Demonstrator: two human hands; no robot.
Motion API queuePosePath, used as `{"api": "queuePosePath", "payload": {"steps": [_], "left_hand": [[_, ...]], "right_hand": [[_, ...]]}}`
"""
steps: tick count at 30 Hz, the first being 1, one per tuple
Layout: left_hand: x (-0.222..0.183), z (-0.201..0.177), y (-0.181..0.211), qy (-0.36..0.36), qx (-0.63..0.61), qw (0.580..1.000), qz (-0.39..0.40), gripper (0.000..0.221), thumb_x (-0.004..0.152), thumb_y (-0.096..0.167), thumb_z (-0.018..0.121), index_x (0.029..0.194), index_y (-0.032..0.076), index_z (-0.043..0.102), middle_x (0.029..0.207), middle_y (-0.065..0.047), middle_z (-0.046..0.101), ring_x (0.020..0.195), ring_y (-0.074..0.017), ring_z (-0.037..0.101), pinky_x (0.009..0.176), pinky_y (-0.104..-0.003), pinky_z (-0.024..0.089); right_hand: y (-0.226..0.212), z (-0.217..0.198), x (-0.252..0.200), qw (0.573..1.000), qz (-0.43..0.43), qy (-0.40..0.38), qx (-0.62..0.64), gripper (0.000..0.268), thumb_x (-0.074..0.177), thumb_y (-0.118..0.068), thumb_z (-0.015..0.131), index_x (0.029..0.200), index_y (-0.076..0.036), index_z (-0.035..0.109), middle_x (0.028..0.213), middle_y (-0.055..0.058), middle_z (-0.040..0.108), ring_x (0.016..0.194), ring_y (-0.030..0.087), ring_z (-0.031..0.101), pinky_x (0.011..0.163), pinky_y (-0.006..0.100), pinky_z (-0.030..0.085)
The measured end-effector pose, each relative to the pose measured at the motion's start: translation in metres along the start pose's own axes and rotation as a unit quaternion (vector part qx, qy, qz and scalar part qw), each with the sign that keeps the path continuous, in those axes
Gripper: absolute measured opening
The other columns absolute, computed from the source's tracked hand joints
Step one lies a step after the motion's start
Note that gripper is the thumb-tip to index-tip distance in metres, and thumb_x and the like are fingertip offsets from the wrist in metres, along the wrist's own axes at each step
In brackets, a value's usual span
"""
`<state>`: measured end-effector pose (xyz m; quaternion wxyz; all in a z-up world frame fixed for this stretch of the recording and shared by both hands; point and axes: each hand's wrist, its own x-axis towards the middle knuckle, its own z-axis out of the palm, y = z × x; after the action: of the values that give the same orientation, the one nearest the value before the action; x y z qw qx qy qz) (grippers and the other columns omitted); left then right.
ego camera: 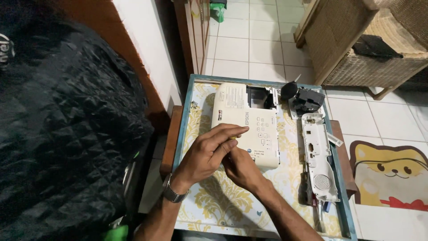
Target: Removing the outer plastic casing and side panels of an Epson projector using a screwdriver.
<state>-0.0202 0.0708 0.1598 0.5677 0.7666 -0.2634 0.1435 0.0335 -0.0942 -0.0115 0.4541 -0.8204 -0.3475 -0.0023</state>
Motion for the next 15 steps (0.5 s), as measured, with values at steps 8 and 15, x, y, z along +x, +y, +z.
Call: {"api": "queuePosePath", "payload": {"steps": [8,15], "left_hand": [[-0.008,-0.004,-0.021,0.064,0.049,0.996,0.026,0.029,0.101,0.012,0.063,0.129,0.011,0.071,0.112,-0.010,0.075,0.104,-0.0309,0.075,0.089,-0.043,0.060],[-0.006,0.002,-0.022,0.131,0.184,0.969,0.102,0.030,0.091,0.012,0.078,0.122,0.013,0.076,0.102,-0.003,0.077,0.092,-0.0228,0.077,0.080,-0.036,0.063]], "right_hand": [[-0.041,-0.017,0.015,0.998,0.013,-0.056,0.011,0.017,0.092,0.001,0.053,0.107,-0.005,0.050,0.082,0.021,0.068,0.075,0.048,0.068,0.066,0.056,0.055],[-0.026,-0.026,0.024,0.991,-0.059,-0.115,0.039,0.004,0.094,0.005,0.050,0.097,0.003,0.051,0.077,0.030,0.065,0.072,0.054,0.065,0.064,0.058,0.052]]}}
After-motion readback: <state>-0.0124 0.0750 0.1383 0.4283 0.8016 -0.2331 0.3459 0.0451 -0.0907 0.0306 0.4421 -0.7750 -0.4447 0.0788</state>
